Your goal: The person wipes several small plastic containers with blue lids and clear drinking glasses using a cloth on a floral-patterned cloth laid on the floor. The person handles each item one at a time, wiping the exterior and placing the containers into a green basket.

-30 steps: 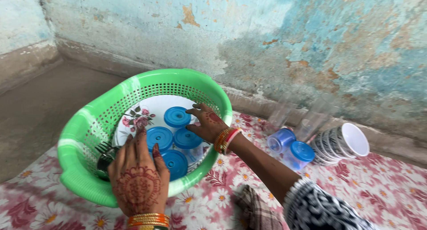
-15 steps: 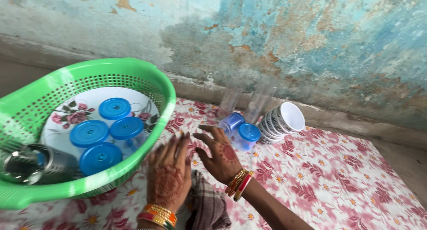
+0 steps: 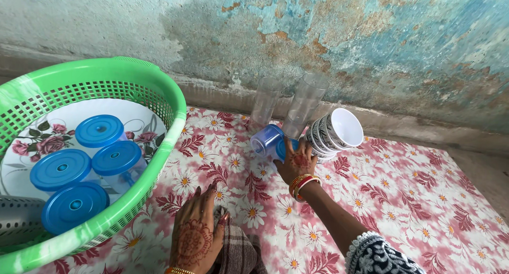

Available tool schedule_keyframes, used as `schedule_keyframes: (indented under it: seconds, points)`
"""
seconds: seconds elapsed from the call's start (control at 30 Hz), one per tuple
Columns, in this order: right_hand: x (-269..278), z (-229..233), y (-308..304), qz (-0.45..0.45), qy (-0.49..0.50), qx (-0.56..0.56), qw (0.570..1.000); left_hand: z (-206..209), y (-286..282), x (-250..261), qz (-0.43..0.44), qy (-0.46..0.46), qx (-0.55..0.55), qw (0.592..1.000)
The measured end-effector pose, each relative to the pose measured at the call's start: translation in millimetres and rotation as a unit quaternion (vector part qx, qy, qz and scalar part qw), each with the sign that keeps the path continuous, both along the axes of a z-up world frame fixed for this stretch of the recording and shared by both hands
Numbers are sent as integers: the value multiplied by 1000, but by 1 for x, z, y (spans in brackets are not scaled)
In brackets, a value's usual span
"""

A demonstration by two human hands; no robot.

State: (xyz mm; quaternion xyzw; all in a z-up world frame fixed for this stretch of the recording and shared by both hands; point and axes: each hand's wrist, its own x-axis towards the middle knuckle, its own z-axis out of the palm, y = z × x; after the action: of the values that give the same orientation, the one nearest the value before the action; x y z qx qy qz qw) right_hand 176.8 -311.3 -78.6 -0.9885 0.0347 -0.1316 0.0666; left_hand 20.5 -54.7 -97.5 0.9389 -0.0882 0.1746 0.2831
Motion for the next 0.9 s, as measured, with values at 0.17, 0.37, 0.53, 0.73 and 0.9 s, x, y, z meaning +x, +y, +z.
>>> schedule_keyframes:
  seconds: [0.17,0.37,0.53,0.73,0.9]
  points:
    - [-40,19,27,15,-35,47,998,9,0,4,-9,-25,-11,1000]
    - [-127,51,91,290,38,341,893,33,1,-4,-7,-90,-128,988]
    - [-154,46,106,251,86,346,900,53,22,-9,72,-77,-122,987]
    - [-194,-16,94,379,97,54,919,61,34,-8,103,-59,-84,989]
    - [-190,-20,73,365,12,259,894,49,28,-6,73,37,-60,995]
